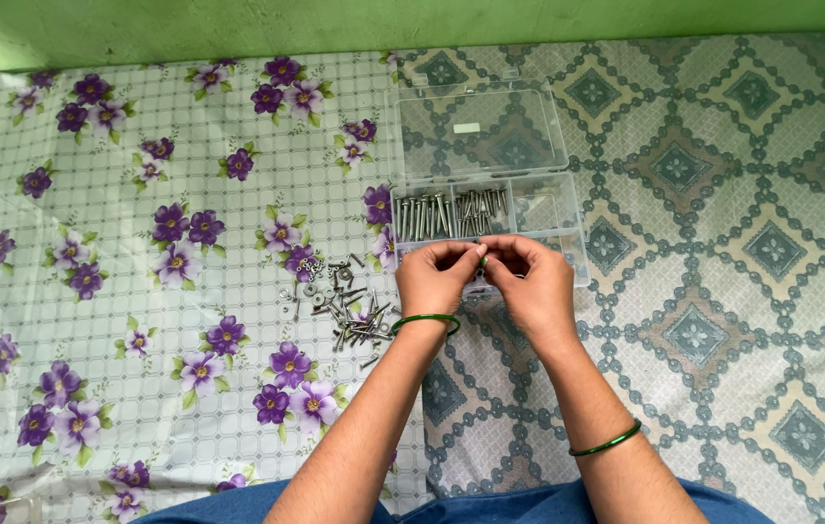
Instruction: The person sits on the floor and sorts small metal fasteners by hand. They pick up individual screws and bolts from a pile on the floral sheet, examine them, and place them into specific compartments of a clear plastic organizer box.
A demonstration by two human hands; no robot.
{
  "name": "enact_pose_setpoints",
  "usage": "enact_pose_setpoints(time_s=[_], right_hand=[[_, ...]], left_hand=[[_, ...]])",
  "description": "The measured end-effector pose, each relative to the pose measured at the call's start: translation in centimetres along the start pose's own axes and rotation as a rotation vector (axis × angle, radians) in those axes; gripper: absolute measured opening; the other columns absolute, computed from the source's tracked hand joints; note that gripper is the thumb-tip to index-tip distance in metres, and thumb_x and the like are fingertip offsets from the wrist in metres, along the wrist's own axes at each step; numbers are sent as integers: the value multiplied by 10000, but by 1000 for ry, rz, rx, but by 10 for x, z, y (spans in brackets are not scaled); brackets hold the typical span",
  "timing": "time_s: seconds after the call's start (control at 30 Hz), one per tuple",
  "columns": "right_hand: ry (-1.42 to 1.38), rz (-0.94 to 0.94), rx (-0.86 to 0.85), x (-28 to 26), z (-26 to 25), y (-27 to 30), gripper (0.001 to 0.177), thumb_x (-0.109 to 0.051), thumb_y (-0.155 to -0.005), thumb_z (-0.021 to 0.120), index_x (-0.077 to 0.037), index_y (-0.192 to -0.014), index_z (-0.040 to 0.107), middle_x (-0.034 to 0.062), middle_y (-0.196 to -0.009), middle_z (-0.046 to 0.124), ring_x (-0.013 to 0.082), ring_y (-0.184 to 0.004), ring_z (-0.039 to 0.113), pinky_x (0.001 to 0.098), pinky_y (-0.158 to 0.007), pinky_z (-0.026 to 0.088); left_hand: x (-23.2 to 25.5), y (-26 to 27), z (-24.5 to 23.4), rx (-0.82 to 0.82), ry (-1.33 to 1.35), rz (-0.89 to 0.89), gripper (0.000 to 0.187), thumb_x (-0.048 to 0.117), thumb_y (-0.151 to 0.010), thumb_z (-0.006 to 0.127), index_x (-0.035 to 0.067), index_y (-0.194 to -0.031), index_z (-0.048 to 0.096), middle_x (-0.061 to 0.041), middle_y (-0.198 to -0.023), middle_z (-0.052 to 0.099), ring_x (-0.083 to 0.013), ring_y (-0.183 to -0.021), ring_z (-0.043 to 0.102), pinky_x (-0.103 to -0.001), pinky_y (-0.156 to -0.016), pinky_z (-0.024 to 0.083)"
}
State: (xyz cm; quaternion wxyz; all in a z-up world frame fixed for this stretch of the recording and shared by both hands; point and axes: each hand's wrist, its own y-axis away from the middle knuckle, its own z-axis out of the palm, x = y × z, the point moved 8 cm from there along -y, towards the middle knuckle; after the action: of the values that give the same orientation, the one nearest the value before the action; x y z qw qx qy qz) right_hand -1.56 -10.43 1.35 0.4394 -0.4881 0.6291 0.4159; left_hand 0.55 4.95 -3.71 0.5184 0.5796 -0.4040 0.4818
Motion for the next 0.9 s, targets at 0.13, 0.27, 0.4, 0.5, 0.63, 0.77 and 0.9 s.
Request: enact_pose_setpoints(time_s=[0.13, 0.27, 0.4, 0.5, 0.63, 0.77, 0.9], right_hand=[[36, -1, 10, -6, -2, 2, 220, -46, -899, 717, -63, -1109, 782, 42, -930, 803, 87, -838, 748, 247, -770, 613], [73, -27, 15, -9, -2, 2, 236, -45, -876, 743, -67, -1107, 785, 40, -935, 801, 89, -845, 749, 249, -777, 611], [103, -55, 15, -7, -2, 1, 251, -44, -854, 770, -67, -1104, 784, 40, -927, 800, 101, -846, 755, 257, -788, 613], [110, -90, 9, -8, -1, 0, 253, -37, -845, 773, -63, -1096, 780, 38, -932, 801, 104, -869, 768, 261, -805, 616], [119, -76, 11, -5, -1, -1, 256, -36, -842, 773, -64, -1096, 780, 40, -927, 800, 109, -868, 768, 265, -804, 617], [115, -82, 9, -4, 0, -1, 253, -38, -845, 775, -64, -1096, 782, 38, -917, 798, 103, -853, 762, 261, -795, 615], [118, -65, 5, -2, 0, -2, 259, -45, -839, 785, -67, -1097, 780, 36, -911, 791, 98, -828, 746, 257, -770, 609]], left_hand=[[0, 0, 0, -5, -23, 8, 140, 152, -832, 825, 25, -890, 820, -59, -816, 804, -97, -716, 741, -256, -684, 615], [-3, -1, 1, -14, -36, 9, 146, 160, -827, 830, 30, -893, 820, -57, -822, 806, -97, -723, 747, -257, -692, 620], [-4, -1, 2, -17, -56, 34, 143, 143, -809, 838, 32, -895, 817, -57, -828, 807, -99, -730, 752, -256, -708, 623], [-7, -2, 3, -28, -17, 24, 140, 127, -805, 836, 25, -897, 809, -63, -832, 804, -105, -736, 750, -263, -709, 626], [-9, -2, 3, -27, -14, 17, 137, 122, -807, 836, 21, -895, 807, -67, -829, 802, -107, -735, 748, -265, -708, 626], [-6, -2, 2, -11, -56, 26, 132, 133, -816, 827, 27, -893, 811, -60, -818, 803, -107, -725, 752, -260, -701, 626], [-2, -2, 1, 0, -43, 52, 135, 146, -829, 819, 27, -893, 812, -55, -819, 803, -104, -730, 751, -258, -696, 622]])
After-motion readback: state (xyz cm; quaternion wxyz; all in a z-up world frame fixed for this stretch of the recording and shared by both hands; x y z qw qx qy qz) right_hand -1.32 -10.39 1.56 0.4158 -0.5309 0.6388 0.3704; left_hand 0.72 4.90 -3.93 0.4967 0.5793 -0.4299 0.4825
